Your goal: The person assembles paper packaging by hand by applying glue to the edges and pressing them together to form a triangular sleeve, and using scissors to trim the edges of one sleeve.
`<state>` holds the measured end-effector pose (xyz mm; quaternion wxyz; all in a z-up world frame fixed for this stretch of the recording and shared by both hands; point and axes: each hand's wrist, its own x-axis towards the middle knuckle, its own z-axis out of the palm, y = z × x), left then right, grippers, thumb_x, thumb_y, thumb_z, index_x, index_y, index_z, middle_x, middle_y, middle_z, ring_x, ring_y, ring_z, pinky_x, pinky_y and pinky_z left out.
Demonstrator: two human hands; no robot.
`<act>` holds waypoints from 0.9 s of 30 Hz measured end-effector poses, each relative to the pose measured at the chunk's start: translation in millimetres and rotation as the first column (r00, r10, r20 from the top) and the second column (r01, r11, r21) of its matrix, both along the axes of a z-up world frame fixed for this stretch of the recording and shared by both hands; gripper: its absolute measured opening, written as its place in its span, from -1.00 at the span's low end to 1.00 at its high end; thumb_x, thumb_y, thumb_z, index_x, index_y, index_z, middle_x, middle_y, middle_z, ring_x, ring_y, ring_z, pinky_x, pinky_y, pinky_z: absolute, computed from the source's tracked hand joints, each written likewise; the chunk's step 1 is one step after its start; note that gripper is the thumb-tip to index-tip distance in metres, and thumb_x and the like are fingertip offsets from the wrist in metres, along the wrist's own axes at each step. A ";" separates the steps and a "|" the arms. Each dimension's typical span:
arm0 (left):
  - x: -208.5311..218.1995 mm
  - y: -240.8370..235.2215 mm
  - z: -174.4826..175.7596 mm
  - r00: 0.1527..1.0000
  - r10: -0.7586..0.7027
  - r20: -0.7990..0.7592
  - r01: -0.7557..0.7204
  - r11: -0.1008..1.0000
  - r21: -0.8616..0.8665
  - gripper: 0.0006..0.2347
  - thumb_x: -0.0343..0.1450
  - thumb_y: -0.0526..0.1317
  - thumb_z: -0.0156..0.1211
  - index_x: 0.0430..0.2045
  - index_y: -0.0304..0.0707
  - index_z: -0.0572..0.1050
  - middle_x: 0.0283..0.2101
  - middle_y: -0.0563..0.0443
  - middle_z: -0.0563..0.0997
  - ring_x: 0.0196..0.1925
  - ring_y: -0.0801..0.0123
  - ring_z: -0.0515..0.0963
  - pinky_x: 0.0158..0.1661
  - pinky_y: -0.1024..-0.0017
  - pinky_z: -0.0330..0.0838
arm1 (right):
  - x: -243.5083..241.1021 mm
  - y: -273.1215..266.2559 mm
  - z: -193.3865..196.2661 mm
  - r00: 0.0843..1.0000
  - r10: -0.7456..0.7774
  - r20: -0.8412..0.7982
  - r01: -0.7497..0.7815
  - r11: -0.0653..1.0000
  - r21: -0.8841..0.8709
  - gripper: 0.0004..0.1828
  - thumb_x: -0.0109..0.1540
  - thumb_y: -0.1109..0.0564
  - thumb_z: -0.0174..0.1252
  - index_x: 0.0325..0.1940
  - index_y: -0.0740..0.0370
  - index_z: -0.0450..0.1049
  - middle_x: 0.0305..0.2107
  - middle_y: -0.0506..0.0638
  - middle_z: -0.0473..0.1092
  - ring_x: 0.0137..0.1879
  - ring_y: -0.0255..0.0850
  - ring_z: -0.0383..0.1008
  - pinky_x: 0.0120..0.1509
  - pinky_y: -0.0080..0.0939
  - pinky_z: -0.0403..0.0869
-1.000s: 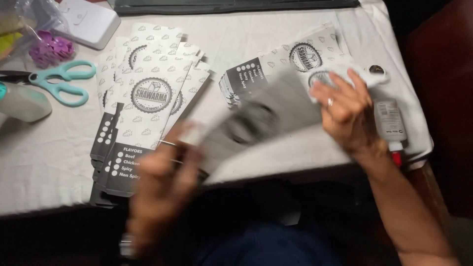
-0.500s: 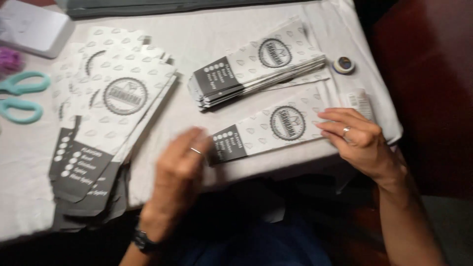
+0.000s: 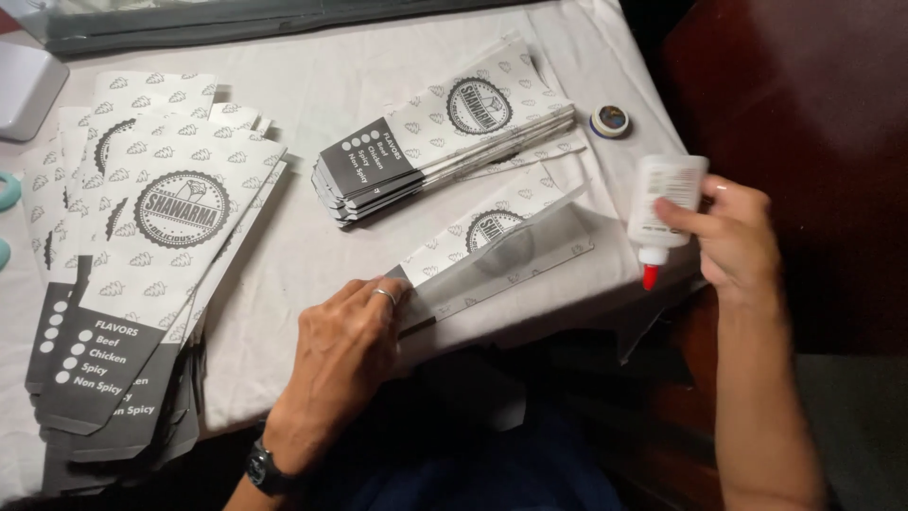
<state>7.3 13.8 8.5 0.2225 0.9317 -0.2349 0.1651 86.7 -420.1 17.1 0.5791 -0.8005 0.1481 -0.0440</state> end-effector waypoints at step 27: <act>14.5 -0.3 2.8 0.969 0.110 -0.219 -0.102 0.994 0.048 -0.88 0.58 -0.21 -0.03 -0.32 -0.21 0.36 -0.68 -0.06 0.46 -0.68 -0.02 0.44 -0.59 0.06 0.31 | 6.0 -11.2 31.4 0.926 0.360 0.114 -0.340 0.927 -0.160 -0.36 0.20 0.28 0.27 0.36 0.26 0.27 -0.28 -0.04 0.35 -0.22 -0.37 0.34 -0.15 -0.40 0.37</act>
